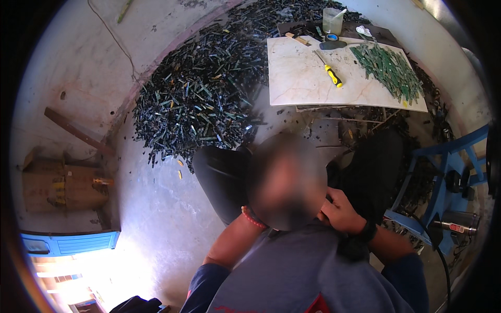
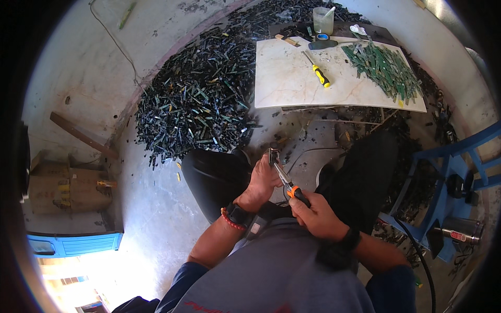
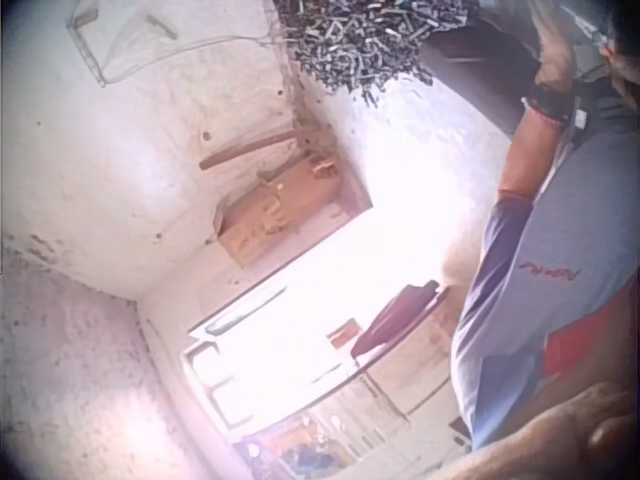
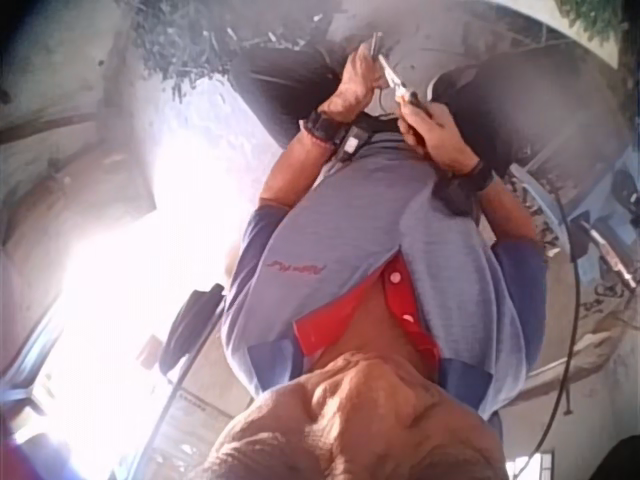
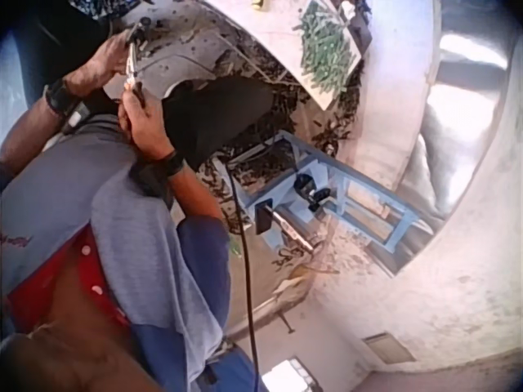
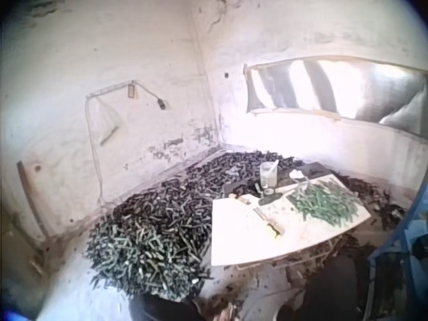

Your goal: The person sits on the floor and uses a screwdriver and pliers to disassemble small green electronic components. They remove screws and strip wires from the items, placing the processed parts onto a white board.

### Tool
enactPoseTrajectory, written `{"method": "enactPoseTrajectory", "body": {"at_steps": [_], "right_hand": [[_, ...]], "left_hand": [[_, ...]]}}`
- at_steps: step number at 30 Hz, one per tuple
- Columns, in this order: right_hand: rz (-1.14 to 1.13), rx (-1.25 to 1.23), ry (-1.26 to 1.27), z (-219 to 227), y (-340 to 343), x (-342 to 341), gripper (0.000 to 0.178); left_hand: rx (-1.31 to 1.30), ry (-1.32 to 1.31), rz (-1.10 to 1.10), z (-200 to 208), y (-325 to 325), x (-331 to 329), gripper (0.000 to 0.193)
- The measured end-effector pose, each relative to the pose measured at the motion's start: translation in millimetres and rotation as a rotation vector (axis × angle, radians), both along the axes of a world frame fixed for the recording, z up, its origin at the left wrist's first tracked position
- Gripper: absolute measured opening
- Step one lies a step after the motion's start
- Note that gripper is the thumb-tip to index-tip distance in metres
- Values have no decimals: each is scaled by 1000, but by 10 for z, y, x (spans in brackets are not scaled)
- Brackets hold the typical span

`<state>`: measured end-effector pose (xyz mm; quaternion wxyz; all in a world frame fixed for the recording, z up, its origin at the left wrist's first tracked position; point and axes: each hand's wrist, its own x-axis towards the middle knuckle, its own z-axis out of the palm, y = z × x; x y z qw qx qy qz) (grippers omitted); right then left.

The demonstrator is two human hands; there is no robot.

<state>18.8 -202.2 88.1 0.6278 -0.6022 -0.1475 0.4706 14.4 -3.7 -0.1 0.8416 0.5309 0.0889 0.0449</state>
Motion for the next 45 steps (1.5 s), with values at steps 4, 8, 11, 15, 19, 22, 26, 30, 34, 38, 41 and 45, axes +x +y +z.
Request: {"method": "enactPoseTrajectory", "body": {"at_steps": [4,8,11,15,19,22,26,30,34,38,41,45], "right_hand": [[-68,-205,-773,-195,-24,56,26],[-72,-367,-1153,-104,42,278,26],[-54,-256,-1182,-69,-77,509,26],[-44,-115,-756,114,-281,540,29],[-70,34,-201,-24,-167,731,22],[38,-145,-252,-50,-90,832,20],[33,-84,-112,15,86,765,18],[77,-67,-203,-59,108,739,22],[199,-110,-164,314,146,664,30],[393,-1,174,460,23,605,37],[474,-64,305,499,11,548,35],[446,-131,349,457,25,486,30]], "left_hand": [[-378,366,-88,-68,18,28,29],[-489,525,-146,-157,-271,-72,47],[-637,484,-220,-394,-94,6,50],[-919,374,-268,376,84,74,53],[-958,254,-352,429,64,-62,55],[-742,397,-268,316,57,-170,56],[-842,323,-346,303,37,-185,56],[-530,402,-242,162,46,-234,54],[-578,376,-208,63,68,-279,52],[-538,395,-150,157,44,-269,47],[-732,359,-103,152,-11,-264,41],[-915,201,-265,147,0,-238,39]]}}
